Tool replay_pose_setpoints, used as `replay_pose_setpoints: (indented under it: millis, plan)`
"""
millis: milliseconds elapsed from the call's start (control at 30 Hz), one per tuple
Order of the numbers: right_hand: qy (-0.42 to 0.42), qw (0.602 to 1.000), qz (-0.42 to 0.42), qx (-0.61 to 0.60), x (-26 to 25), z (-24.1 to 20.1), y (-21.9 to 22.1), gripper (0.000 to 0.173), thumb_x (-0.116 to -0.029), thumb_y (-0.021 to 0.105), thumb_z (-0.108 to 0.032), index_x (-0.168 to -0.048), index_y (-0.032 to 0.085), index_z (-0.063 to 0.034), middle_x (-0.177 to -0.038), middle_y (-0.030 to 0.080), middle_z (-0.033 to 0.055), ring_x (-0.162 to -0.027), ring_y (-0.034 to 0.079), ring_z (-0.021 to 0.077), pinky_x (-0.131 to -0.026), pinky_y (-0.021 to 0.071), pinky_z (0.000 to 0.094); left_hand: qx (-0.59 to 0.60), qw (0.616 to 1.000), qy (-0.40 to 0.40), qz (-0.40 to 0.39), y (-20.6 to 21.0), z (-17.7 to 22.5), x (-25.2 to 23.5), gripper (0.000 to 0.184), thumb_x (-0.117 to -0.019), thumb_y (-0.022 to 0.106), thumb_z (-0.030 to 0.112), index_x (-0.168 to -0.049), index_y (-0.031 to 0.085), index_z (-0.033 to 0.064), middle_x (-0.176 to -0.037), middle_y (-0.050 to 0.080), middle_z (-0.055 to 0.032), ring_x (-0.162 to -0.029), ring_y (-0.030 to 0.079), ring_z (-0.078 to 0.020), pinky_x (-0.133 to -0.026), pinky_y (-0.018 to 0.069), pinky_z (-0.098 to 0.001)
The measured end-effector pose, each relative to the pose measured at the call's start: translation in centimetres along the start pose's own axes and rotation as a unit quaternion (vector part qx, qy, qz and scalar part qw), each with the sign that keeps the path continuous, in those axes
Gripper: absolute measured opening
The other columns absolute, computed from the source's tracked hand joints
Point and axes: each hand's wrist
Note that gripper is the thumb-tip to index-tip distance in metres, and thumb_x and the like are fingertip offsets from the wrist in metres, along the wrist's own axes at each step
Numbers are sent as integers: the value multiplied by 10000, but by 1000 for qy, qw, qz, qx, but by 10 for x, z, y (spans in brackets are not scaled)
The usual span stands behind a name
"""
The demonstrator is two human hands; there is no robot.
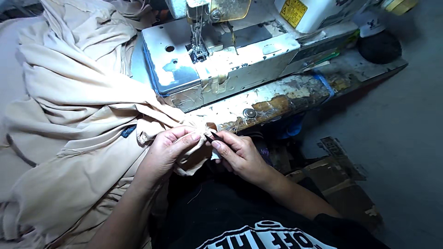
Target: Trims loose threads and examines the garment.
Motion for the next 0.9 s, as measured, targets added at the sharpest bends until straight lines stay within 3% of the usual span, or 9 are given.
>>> replay_pose_setpoints:
  millis: [100,167,233,267,367,533,667,767,900]
  plan:
    - [-122,989,-32,-84,4,-2,-3,251,-1060,490,-109,-1009,664,65,-762,662,36,-583,559,-29,-529,478,123,-19,1000,-4,-13,0,0,1,151,-975,623,120,-903,755,106,-700,677,3,-592,603,-10,-564,513,-153]
    - [-245,949,-103,-166,7,-12,-10,281,-1070,479,-176,-979,642,33,-794,661,66,-687,601,-1,-634,502,144,-29,1000,-6,-9,-1,-1,0,154,-981,618,114,-900,749,105,-692,672,9,-585,600,-8,-557,512,-153]
    - [-282,941,-92,-161,7,-19,-14,233,-1055,538,-197,-974,643,-6,-815,661,54,-738,618,17,-674,506,154,-29,1000,-11,1,-1,-2,1,156,-981,617,105,-891,745,101,-684,664,9,-578,592,-9,-548,505,-154]
    - [-268,956,-43,-111,5,-16,-16,207,-1045,585,-208,-979,644,-22,-827,669,29,-744,623,-11,-676,517,132,-28,1000,-11,5,0,-1,1,154,-977,622,103,-886,746,98,-683,666,4,-577,597,-12,-546,509,-156]
    - [-199,974,99,45,-7,-2,-14,245,-877,785,-149,-1013,676,23,-838,645,6,-650,507,-52,-571,435,86,-36,999,1,9,2,2,1,148,-970,634,113,-890,757,97,-701,683,-5,-594,617,-21,-558,523,-164]
    - [-197,953,139,183,-12,0,-1,91,-867,684,-53,-893,714,28,-771,657,56,-668,592,19,-597,488,126,-76,996,32,18,9,3,1,144,-968,641,114,-885,756,93,-686,664,9,-577,585,-16,-541,492,-154]
    - [-102,991,69,-50,-4,-4,-8,62,-878,634,-16,-827,669,-16,-697,598,-39,-582,492,-61,-529,410,93,-116,992,47,0,8,1,-1,141,-958,649,124,-882,768,111,-711,682,34,-612,604,-7,-570,500,-149]
    - [-30,973,21,-228,5,1,-15,87,-894,642,-36,-866,709,-85,-681,614,-89,-548,482,-77,-505,404,96,-105,993,41,-26,8,1,-3,147,-950,653,109,-859,767,112,-710,680,35,-614,601,2,-574,501,-143]
    - [-46,966,-2,-256,10,9,-23,58,-937,651,-109,-913,700,-126,-764,632,-102,-607,492,-87,-536,403,94,-101,994,30,-13,5,0,-7,156,-955,655,118,-840,761,118,-669,654,38,-569,566,6,-529,467,-139]
Point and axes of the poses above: each hand's wrist, its own x-axis away from the middle knuckle, its own y-axis out of the palm, z = x × y
